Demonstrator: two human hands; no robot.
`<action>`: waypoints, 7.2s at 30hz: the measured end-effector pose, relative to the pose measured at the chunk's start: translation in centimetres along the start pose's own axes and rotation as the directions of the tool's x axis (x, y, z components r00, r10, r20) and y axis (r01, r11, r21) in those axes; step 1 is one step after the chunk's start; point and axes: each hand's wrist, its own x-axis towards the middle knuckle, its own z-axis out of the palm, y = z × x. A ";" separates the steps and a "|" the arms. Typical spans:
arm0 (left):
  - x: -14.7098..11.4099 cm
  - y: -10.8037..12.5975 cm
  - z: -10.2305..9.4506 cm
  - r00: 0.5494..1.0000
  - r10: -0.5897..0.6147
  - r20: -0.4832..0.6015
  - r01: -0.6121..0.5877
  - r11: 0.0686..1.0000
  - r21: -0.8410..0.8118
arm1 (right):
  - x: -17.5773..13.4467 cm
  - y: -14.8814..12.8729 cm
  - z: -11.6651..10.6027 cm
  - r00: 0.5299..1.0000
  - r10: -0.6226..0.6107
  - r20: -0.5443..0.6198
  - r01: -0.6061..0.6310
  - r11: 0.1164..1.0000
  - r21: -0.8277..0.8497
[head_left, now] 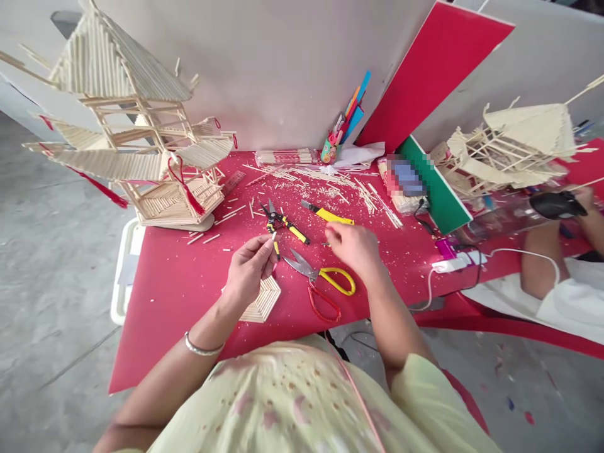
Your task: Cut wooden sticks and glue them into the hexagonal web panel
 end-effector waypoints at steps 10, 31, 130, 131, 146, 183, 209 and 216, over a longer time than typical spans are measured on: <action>-0.2 1.1 -1.0 0.994 0.061 -0.093 -0.059 0.998 0.025 | 11.4 1.0 2.0 0.995 0.083 0.050 -0.080 0.995 -0.067; 0.3 0.9 -2.1 0.988 0.079 -0.135 -0.074 0.996 0.045 | -1.5 -6.7 0.6 0.837 -0.459 -0.299 0.516 0.844 0.148; 1.9 2.6 -11.1 0.922 0.254 0.292 -0.383 0.494 0.780 | 4.4 -2.7 2.3 0.942 -0.186 -0.280 0.245 0.950 0.193; 2.1 2.8 -11.5 0.906 0.211 0.368 -0.424 0.446 0.788 | 3.0 -3.9 2.3 0.931 -0.240 -0.275 0.321 0.898 0.302; 3.2 1.9 -14.8 0.826 0.080 0.558 -0.554 0.291 0.780 | -0.4 -11.8 7.5 0.938 -0.346 -0.039 0.324 0.826 0.461; 2.9 1.2 -14.2 0.834 0.070 0.547 -0.544 0.275 0.793 | -2.5 -11.7 9.6 0.957 -0.288 -0.040 0.269 0.824 0.499; 2.7 0.2 -14.6 0.843 0.134 0.520 -0.534 0.320 0.783 | -2.7 -11.4 9.9 0.951 -0.304 -0.063 0.294 0.816 0.497; 2.8 0.0 -14.7 0.852 0.136 0.506 -0.520 0.341 0.783 | -2.7 -11.4 9.9 0.952 -0.300 -0.060 0.288 0.815 0.502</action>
